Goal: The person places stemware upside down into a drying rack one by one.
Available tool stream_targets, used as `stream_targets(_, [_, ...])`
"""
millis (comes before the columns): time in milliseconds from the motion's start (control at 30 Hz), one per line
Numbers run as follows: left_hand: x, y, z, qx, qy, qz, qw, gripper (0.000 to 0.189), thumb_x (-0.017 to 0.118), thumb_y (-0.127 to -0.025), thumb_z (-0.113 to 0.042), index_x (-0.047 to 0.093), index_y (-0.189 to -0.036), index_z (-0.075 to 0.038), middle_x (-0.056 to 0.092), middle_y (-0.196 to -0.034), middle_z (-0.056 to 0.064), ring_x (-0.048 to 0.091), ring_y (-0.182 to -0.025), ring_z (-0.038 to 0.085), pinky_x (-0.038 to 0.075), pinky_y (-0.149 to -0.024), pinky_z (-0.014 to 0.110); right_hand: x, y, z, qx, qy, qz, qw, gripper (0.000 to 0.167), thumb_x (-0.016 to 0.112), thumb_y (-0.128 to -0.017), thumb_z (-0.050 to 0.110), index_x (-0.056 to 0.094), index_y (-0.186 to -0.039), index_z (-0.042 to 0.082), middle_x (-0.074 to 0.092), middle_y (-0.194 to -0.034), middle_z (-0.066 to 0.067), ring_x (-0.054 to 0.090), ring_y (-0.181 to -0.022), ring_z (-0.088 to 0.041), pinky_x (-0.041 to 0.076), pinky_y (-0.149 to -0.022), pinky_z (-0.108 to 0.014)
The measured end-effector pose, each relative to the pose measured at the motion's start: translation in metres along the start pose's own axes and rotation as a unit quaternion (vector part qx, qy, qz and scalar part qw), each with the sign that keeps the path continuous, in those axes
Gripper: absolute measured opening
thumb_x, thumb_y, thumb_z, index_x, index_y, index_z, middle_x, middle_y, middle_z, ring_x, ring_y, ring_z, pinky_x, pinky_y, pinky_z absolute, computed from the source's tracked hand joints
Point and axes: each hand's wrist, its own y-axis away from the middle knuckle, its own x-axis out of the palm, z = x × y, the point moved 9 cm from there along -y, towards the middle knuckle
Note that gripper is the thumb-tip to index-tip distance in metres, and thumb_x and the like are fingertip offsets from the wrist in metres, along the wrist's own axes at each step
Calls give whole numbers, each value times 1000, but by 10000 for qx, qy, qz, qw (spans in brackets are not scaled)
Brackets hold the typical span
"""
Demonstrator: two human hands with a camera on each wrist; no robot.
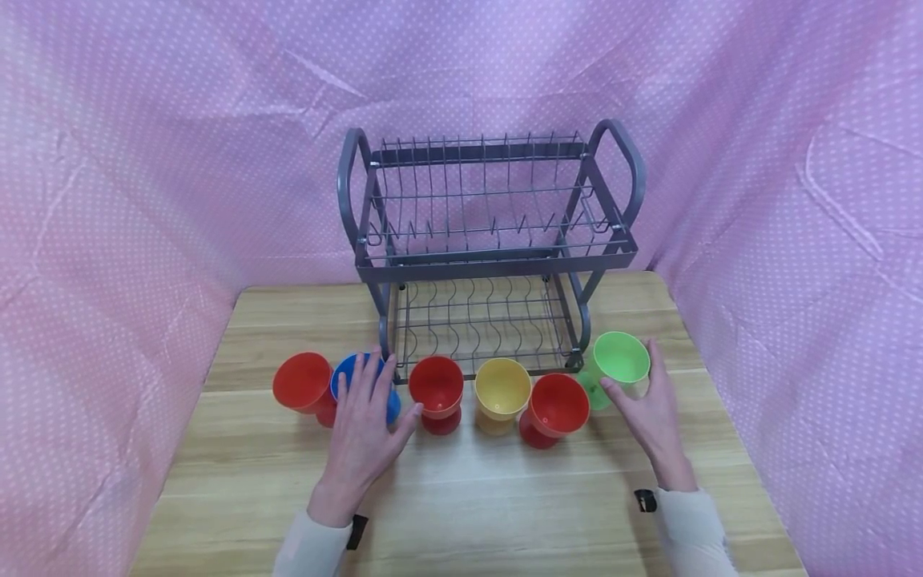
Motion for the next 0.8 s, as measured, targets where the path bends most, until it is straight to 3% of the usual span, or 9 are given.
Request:
stream_targets(100, [0, 0, -1, 22, 6, -38, 10000, 87, 76, -88, -47, 41, -159, -10, 29, -168, 14, 24, -154, 42, 26, -116, 72, 3, 0, -6, 164, -107, 8, 9998, 108, 85, -85, 30, 16, -166, 11, 28, -167, -19, 28, -152, -43, 19, -121, -67])
stream_targets(500, [0, 1, -4, 0, 51, -42, 10000, 83, 75, -89, -46, 44, -157, -8, 30, -167, 15, 25, -154, 42, 25, -116, 72, 10, 5, -15, 663, -586, 103, 9960, 100, 87, -84, 23, 26, -161, 5, 43, -155, -25, 35, -148, -45, 26, -119, -65])
stream_targets(800, [0, 2, -3, -8, 63, -56, 10000, 84, 75, -89, -46, 43, -157, -8, 30, -167, 15, 24, -154, 42, 26, -116, 71, 2, 6, -10, 667, -724, -87, 9951, 93, 88, -83, 19, 34, -156, 1, 47, -152, -25, 37, -147, -44, 28, -120, -62])
